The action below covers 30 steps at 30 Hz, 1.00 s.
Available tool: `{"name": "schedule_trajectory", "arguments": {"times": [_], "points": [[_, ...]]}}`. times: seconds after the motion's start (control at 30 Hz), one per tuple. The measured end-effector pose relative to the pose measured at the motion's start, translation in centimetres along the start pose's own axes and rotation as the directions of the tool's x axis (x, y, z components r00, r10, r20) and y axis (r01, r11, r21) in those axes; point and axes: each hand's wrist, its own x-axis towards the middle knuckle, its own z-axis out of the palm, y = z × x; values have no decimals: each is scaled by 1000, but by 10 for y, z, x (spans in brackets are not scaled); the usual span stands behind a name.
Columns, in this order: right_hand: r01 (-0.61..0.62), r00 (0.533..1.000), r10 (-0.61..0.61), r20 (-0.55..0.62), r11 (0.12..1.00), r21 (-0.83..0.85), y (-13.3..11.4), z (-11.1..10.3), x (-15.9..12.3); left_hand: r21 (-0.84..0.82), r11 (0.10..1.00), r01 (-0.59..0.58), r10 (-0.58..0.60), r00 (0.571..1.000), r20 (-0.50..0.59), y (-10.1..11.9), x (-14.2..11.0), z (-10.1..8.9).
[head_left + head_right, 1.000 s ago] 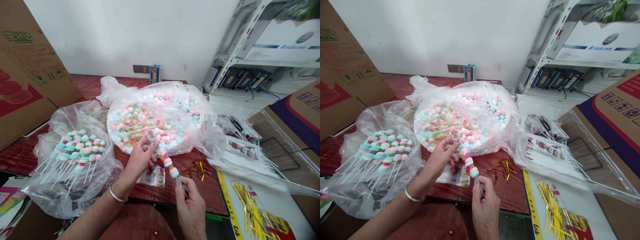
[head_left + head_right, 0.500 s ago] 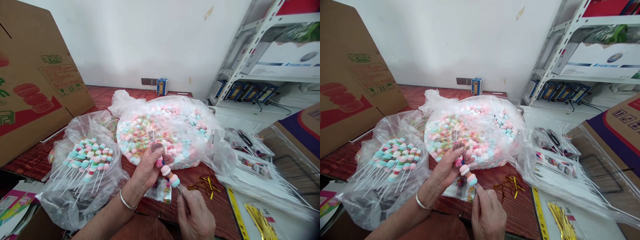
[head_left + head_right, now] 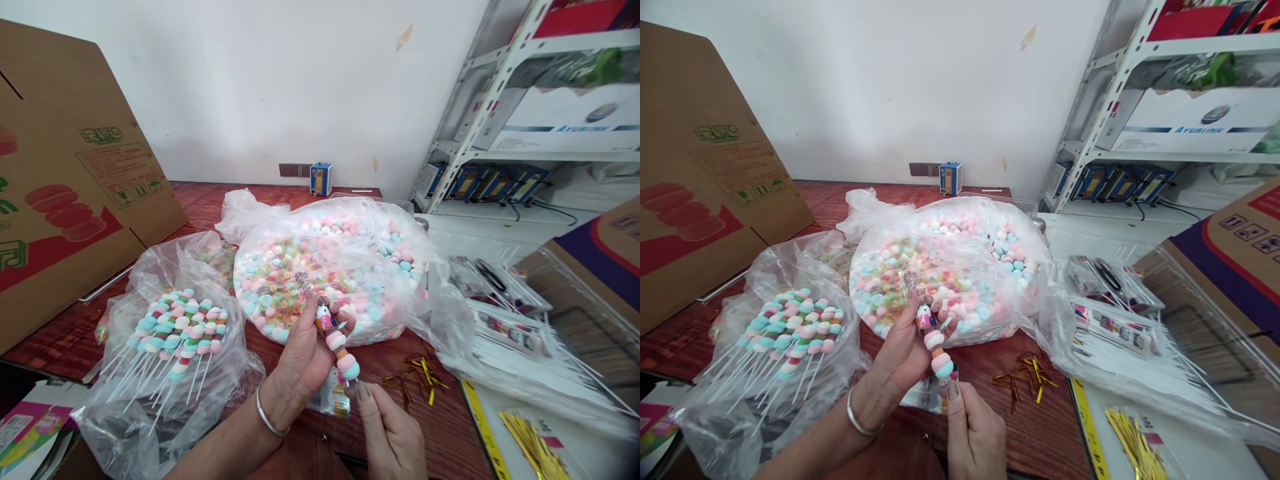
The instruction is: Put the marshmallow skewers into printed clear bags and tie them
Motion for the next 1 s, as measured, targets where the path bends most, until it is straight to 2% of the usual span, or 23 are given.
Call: {"name": "schedule_trajectory", "arguments": {"times": [0.07,0.13,0.2,0.27,0.3,0.37,0.43,0.47,0.53,0.57,0.63,0.67,0.7,0.73,0.77,0.83,0.87,0.93,1.0], "points": [[17,1000,-17,4,1000,-3,-1,-1,2,11,1000,-20,20,999,-27,-3,2,-2],[176,983,-180,-18,976,-130,1,-3,5,44,998,-50,53,996,-71,-6,3,-5],[381,908,-417,-36,860,-339,4,-6,9,82,993,-79,87,992,-94,-10,5,-6],[493,812,-584,-14,698,-519,6,-8,14,102,991,-83,94,991,-98,-11,5,-6],[509,782,-623,-1,640,-576,7,-9,16,104,991,-80,91,991,-101,-12,5,-5],[508,764,-645,8,594,-623,7,-10,19,97,994,-59,69,992,-107,-11,3,-1],[482,789,-613,-39,658,-579,6,-9,20,78,997,-13,21,994,-108,-9,2,2],[452,828,-557,-69,734,-506,4,-9,20,66,998,16,-8,994,-108,-9,1,4],[315,935,-346,-73,908,-276,1,-8,19,49,997,57,-52,993,-104,-8,0,5],[215,974,-223,-31,964,-155,0,-8,18,44,997,66,-61,993,-105,-8,0,6],[65,994,-64,83,998,-15,-2,-7,18,40,997,72,-67,992,-110,-9,1,5],[68,992,-67,104,998,-10,-2,-7,18,39,996,79,-74,990,-118,-10,2,4],[132,988,-128,89,990,-48,-2,-7,18,38,996,84,-79,988,-131,-11,2,4],[236,971,-231,55,964,-125,-1,-8,18,41,995,88,-81,986,-148,-11,3,3],[352,934,-356,22,908,-228,1,-8,19,49,995,86,-76,983,-168,-12,4,3],[522,821,-571,19,736,-432,4,-11,20,78,995,69,-51,976,-214,-12,5,3],[566,774,-631,51,654,-502,5,-13,20,100,993,58,-34,973,-230,-12,5,3],[608,732,-667,139,548,-575,8,-18,22,150,988,41,-4,971,-237,-12,6,3],[624,720,-667,190,503,-598,9,-23,25,196,980,31,13,976,-219,-12,5,3]]}}
